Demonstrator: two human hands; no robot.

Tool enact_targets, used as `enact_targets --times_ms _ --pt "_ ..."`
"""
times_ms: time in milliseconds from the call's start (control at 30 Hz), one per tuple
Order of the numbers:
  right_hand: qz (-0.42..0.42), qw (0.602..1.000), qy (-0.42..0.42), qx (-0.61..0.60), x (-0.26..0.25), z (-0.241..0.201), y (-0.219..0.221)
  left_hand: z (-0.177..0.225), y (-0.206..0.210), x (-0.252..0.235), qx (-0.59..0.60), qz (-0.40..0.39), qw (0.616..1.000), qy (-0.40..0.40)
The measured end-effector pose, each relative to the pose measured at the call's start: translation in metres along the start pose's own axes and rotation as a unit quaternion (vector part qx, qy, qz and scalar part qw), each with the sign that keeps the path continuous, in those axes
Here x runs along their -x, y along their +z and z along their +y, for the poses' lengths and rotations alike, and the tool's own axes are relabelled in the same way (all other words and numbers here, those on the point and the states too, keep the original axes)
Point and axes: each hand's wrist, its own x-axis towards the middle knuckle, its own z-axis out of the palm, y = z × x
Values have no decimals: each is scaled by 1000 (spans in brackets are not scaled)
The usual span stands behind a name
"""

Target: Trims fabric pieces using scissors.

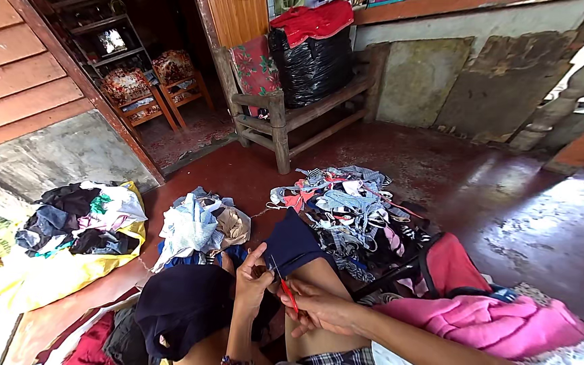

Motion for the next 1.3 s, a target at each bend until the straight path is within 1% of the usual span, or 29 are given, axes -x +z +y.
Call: enact_targets --times_ms 167,333,533,667,867,1100,1300 --pt "7 1000 -8 10 3 4 6 3 -1 0 4 1 1000 -5" --pt "-2 1000 -10 9 0 3 3 1 -2 0 4 -10 1000 -3" --pt "10 999 -23 25 2 2 6 1 -1 0 13 2 1000 6" --pt "-12 999 -21 39 1 0 2 1 -1 0 20 -5 1000 8" --pt "-7 999 -23 21 -1 -8 -3 0 1 1 32 -23 999 21" --pt "7 999 -21 38 0 -9 -3 -1 1 2 34 -10 999 23" --pt "13 1000 -21 6 -6 -11 -7 -2 4 3 41 -22 999 11"
